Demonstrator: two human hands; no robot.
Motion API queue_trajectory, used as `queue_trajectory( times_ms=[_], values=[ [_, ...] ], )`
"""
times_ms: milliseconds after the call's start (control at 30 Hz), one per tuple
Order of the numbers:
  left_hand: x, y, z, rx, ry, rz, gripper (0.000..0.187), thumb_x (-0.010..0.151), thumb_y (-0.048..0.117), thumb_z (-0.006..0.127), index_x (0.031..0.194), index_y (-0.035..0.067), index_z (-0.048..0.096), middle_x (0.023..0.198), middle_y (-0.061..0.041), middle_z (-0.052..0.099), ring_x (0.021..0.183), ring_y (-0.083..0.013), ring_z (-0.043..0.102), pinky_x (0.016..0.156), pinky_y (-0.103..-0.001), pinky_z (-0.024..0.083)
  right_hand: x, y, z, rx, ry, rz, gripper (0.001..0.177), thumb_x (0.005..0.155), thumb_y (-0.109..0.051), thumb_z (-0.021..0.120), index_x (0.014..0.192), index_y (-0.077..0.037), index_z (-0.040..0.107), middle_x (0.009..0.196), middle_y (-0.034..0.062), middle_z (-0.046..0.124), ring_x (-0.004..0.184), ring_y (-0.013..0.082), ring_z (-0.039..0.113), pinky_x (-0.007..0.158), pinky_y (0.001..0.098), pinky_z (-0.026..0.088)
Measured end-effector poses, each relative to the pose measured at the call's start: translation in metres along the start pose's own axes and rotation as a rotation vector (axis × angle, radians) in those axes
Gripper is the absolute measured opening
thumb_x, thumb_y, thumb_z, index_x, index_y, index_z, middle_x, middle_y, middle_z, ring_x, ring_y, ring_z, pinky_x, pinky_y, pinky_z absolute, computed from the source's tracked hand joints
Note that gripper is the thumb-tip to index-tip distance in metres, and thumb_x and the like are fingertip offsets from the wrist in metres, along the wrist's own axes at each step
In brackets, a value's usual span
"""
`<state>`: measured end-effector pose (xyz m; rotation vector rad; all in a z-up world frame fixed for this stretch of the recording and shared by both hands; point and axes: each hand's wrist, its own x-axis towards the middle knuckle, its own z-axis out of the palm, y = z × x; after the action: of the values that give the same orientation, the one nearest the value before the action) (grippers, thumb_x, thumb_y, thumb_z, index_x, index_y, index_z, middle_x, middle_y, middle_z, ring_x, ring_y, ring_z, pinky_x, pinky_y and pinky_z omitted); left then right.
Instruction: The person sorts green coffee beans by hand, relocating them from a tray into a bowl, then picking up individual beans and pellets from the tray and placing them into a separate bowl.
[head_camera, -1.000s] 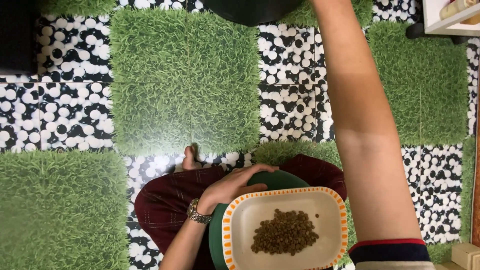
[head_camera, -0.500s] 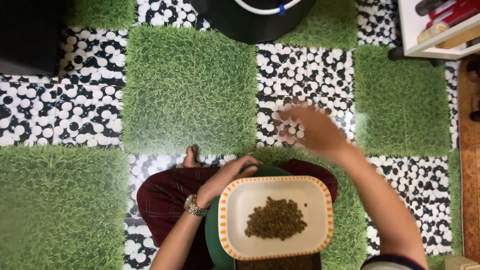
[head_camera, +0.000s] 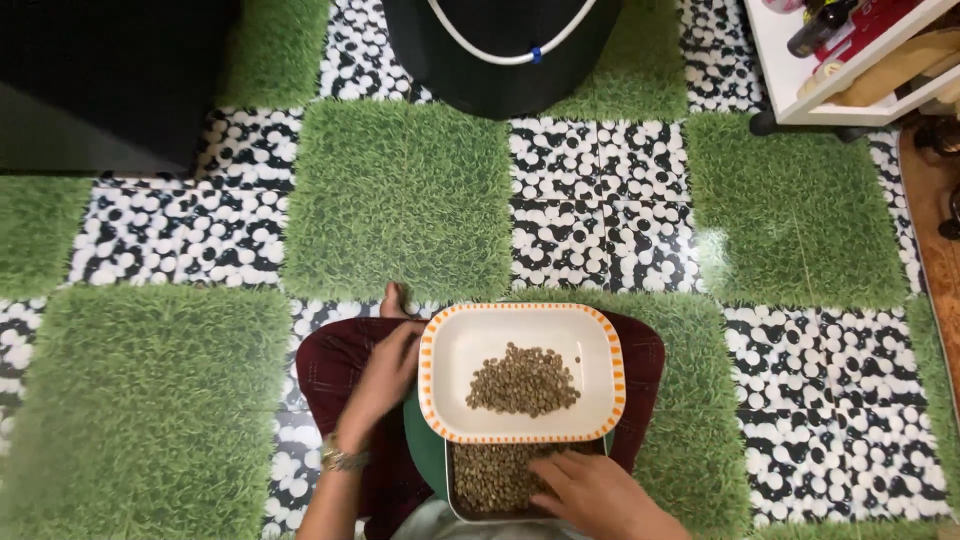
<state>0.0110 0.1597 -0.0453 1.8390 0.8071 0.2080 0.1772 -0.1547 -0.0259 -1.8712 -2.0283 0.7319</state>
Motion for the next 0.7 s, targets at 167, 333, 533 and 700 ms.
queue_trajectory(
  times_ms=[167,333,533,700],
  values=[
    [-0.066,0.01,-0.051,-0.086,0.109,-0.149,0.023,0.099,0.018,0.056,0.105,0.002,0.071,0.091,-0.007,0.081,0.078,-0.0158,0.077,0.072,-0.028,0.062,0.006,-0.009,0.021,-0.181,0.031,0.072,0.051,0.096,-0.04,0.064,0.129,-0.002,0.056,0.114,0.0135,0.067,0.096,0.0303,0.067,0.073,0.0409,0.056],
    [-0.122,0.063,-0.049,-0.108,-0.281,0.247,0.014,0.089,0.022,0.069,0.095,0.01,0.074,0.082,0.001,0.071,0.065,-0.0093,0.062,0.055,-0.024,0.049,0.016,-0.01,0.011,-0.119,-0.01,0.127,0.038,0.1,-0.042,0.061,0.115,-0.007,0.058,0.102,0.0098,0.068,0.09,0.0271,0.069,0.073,0.0406,0.056],
    [-0.126,0.098,0.047,0.37,-0.381,0.354,0.019,0.096,0.028,0.065,0.101,0.012,0.058,0.092,-0.005,0.065,0.071,-0.0266,0.067,0.064,-0.041,0.052,0.022,-0.017,0.006,-0.045,0.089,0.103,0.02,0.093,-0.026,0.065,0.101,-0.009,0.058,0.098,0.0066,0.065,0.088,0.0268,0.067,0.069,0.0415,0.052],
    [-0.119,0.079,0.083,0.575,-0.32,0.392,0.021,0.092,0.018,0.068,0.101,0.003,0.057,0.095,-0.011,0.062,0.077,-0.0273,0.065,0.063,-0.039,0.054,0.023,-0.023,-0.008,0.006,0.144,0.153,0.016,0.094,-0.026,0.064,0.099,-0.011,0.062,0.096,0.002,0.067,0.082,0.0235,0.067,0.068,0.039,0.052]
  ],
)
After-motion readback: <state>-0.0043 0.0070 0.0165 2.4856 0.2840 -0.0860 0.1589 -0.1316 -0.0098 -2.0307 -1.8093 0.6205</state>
